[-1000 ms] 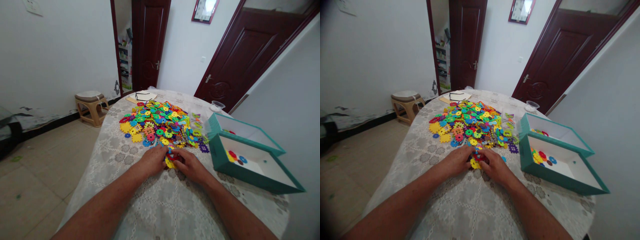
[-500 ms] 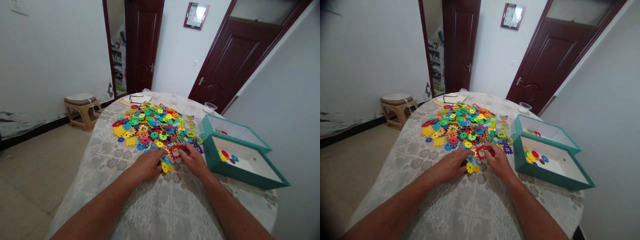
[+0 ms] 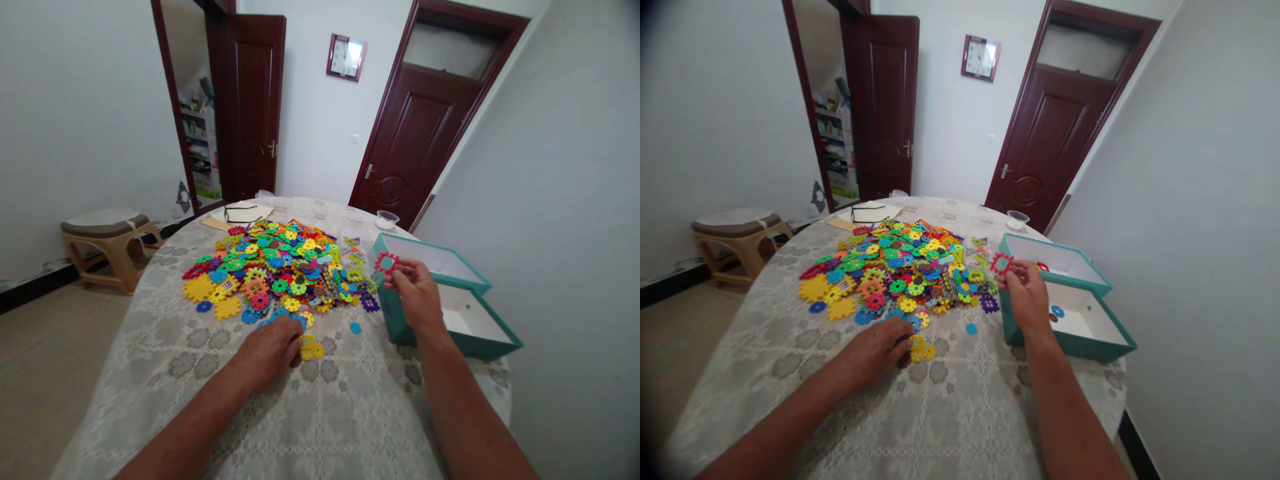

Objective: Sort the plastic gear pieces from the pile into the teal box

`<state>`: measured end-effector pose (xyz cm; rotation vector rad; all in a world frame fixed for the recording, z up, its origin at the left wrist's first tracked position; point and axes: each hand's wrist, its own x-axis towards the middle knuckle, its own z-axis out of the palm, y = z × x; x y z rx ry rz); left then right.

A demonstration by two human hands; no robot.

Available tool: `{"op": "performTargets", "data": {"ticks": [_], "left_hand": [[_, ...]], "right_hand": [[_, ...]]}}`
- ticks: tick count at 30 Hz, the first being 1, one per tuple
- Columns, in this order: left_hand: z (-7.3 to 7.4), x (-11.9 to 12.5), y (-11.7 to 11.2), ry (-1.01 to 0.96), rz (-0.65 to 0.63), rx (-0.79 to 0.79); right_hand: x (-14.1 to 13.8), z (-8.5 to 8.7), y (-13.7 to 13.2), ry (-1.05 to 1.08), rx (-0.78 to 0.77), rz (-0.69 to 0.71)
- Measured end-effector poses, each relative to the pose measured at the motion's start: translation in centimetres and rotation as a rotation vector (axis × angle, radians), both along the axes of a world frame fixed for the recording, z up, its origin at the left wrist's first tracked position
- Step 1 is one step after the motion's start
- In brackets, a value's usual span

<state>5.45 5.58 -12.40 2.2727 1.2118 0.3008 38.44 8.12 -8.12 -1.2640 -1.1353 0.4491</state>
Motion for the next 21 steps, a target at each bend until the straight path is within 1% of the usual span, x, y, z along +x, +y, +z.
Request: {"op": "performTargets", "data": {"ticks": [2,3,5,7,9,13,14,16,18,21], "left_hand": [[-0.2,-0.1,0.3,-0.019,-0.008,-0.003],[-0.2,-0.2,0.4,-0.028,-0.015,-0.003],[-0.2,-0.4,0.5,-0.042,-0.025,-0.003],[0.1,-0.5,0.5,-0.045,-0.026,-0.001],[0.4,-0.7,0.5,-0.033,-0.013,0.010],[1.0,-1.0,0.3,0.025,0.032,0.033],[1.1,-1.1,0.3,0.044,0.041,0.037],[1.2,-1.4,0.2,0.082,0.047,0.035],[1.3,-1.8,0.1,0.109,0.036,0.026],[1.2,-2.1,-0.1,0.123,0.038,0.026]], "right_hand": [[1.7,0.3,0.5,0.024,0.064,-0.066],[2.3,0.3,0.6,0.013,0.064,-0.089],[2.8,0.2,0.3,-0.038,0.010,-0.129],[2.2,0.0,-0.5,-0.119,-0.063,-0.121],[0.6,-0.1,-1.5,-0.253,-0.128,-0.006],[-4.0,-0.6,-3.6,-0.674,-0.182,0.342],[-5.1,-0.9,-4.0,-0.753,-0.189,0.413],[-7.1,-1.9,-4.6,-0.843,-0.220,0.535],[-8.4,-3.1,-4.9,-0.895,-0.263,0.617],[-9.6,-4.7,-4.9,-0.956,-0.334,0.645]]}}
